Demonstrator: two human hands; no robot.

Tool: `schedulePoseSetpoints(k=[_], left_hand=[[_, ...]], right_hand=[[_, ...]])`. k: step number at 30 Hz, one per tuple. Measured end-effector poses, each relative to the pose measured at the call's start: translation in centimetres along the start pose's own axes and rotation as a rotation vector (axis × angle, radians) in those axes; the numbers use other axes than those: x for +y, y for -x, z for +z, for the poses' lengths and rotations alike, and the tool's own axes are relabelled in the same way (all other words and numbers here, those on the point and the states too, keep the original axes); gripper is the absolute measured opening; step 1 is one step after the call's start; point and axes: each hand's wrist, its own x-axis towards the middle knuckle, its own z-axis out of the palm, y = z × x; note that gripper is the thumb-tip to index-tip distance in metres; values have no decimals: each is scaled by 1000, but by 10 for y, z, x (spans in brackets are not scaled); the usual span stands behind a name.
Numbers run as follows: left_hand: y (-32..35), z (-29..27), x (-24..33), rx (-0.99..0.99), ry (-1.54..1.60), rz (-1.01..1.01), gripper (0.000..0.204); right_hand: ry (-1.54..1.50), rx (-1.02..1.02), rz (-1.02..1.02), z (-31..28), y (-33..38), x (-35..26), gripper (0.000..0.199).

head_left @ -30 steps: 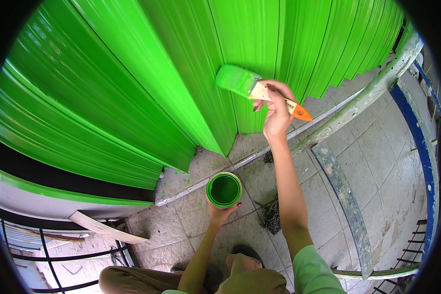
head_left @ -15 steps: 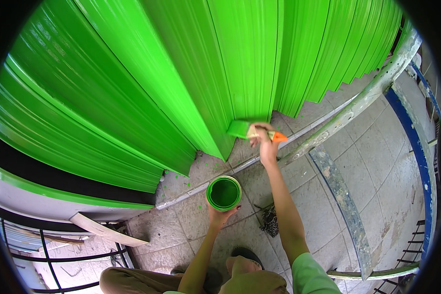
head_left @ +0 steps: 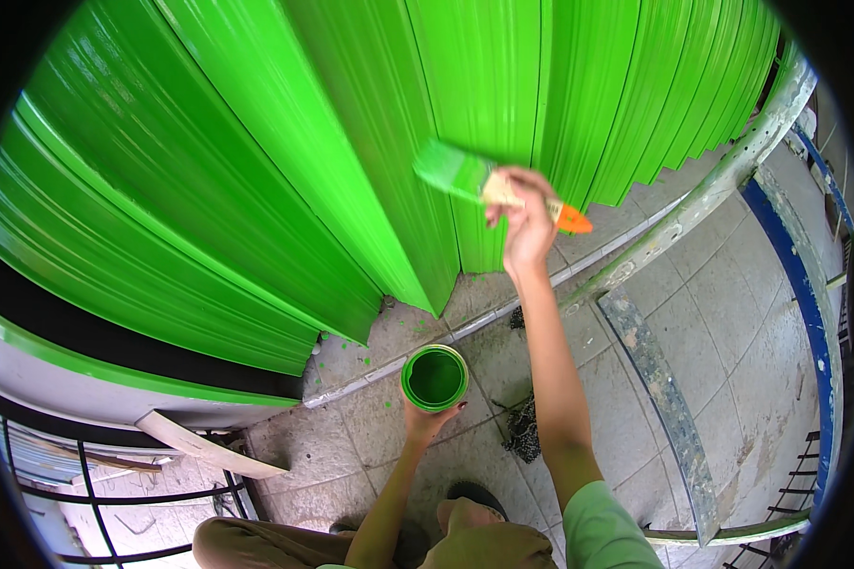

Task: The person paints a corrugated metal wall with green paint using a brush.

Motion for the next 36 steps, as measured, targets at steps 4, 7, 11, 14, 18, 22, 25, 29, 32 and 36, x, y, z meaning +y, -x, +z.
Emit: schedulePoseSetpoints(k=[4,7,11,14,18,22,25,29,32,36], left_hand=[[1,4,6,-3,16,3,47],[0,3,7,22,65,-11,53],[-1,-7,-5,-67,36,-94,87],[2,4,0,-48,84,-117,87],[-1,-9,-21,-83,85,-128,89],[2,-3,-20,-68,76,-102,91],[0,0,-15,-62,83,-104,91],[-1,-1,-7,-14,104,-18,67],[-3,5,11,11,58,66,78],[-5,4,39,-11,174,-5,98]], right_hand=[[115,126,186,-58,56,37,21],[334,167,358,-58,63,35,18],[333,51,215,5,19,-3,16],[356,20,103,44,-16,-50,18],[128,-27,-127,86,-41,-88,20],[14,0,-143,62,-31,-59,21],[60,40,0,1,7,-2,21],[323,105,260,-58,73,31,21],[321,61,333,-71,112,3,20],[418,-49,532,-67,142,-33,16]])
